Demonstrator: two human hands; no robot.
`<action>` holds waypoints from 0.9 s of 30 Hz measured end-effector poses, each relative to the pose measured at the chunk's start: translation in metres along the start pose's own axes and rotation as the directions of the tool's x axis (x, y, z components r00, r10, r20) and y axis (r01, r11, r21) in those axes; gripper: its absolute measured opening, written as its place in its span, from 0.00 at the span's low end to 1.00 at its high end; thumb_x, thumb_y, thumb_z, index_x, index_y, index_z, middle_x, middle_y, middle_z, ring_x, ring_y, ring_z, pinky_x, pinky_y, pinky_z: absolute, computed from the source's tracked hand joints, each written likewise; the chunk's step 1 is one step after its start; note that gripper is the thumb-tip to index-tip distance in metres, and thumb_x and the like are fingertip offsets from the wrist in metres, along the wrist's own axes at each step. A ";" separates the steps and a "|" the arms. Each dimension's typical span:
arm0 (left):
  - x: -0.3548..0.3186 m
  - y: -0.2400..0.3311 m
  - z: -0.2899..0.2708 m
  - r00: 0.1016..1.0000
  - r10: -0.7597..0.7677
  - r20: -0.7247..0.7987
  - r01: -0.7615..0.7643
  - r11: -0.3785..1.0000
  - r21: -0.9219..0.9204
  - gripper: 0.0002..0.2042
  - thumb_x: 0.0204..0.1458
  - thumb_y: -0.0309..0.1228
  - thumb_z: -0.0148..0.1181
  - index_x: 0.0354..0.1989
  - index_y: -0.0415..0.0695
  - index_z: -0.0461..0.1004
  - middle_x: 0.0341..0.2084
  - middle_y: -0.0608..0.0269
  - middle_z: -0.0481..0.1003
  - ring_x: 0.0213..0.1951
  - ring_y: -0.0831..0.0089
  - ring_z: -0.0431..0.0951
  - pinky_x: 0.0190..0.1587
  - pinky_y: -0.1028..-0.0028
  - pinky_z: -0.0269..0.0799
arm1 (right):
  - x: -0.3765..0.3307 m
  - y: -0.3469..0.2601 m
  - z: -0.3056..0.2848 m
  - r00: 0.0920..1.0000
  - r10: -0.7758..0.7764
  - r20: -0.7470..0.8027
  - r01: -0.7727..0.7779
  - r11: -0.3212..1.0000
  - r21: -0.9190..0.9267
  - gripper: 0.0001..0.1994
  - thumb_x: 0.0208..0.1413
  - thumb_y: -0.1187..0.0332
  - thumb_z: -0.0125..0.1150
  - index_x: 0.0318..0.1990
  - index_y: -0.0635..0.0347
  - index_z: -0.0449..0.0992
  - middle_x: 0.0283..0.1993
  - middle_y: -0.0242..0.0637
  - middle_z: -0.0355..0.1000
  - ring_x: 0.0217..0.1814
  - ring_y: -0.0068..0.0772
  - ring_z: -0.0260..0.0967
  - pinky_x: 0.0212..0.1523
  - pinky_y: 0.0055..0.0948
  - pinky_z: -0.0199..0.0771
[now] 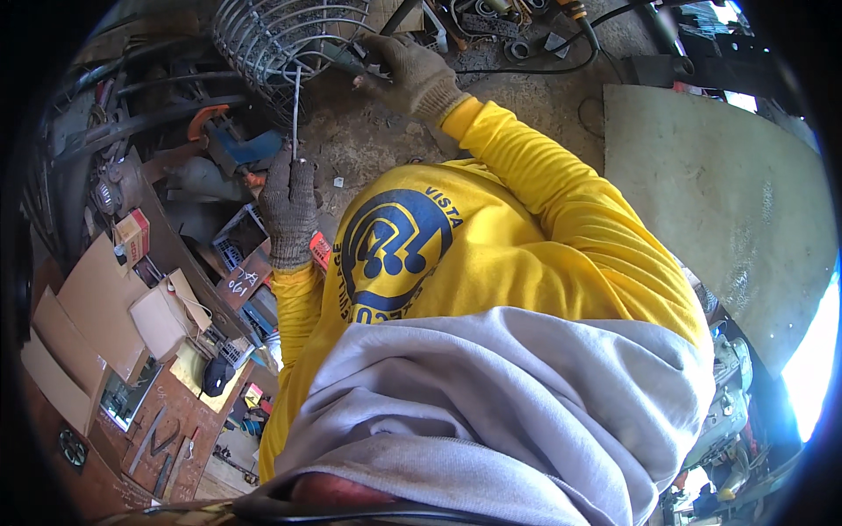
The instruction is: The person welds the metal wires of a cage using a welding rod and a hand-held tool while wearing gloves.
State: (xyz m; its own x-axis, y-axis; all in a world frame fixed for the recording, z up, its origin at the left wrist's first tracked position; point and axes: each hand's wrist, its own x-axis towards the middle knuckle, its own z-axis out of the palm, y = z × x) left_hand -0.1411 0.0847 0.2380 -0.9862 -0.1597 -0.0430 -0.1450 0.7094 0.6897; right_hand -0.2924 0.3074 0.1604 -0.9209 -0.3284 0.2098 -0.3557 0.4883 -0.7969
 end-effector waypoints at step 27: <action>0.095 -0.016 -0.029 0.826 0.200 -0.528 -0.306 0.944 -0.121 0.14 0.64 0.27 0.54 0.54 0.31 0.72 0.41 0.48 0.80 0.41 0.67 0.83 0.46 0.69 0.80 | 0.020 0.008 -0.107 0.973 0.186 -0.136 -0.206 0.967 -0.152 0.29 0.62 0.58 0.63 0.67 0.60 0.65 0.56 0.47 0.76 0.55 0.43 0.75 0.51 0.36 0.74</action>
State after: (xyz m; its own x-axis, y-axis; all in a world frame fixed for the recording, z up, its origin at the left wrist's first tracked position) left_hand -0.2301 0.0387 0.2438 -0.8012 -0.3519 0.4840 0.1750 0.6356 0.7519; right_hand -0.3308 0.3910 0.2193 -0.9840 -0.1186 0.1328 -0.1780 0.6628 -0.7274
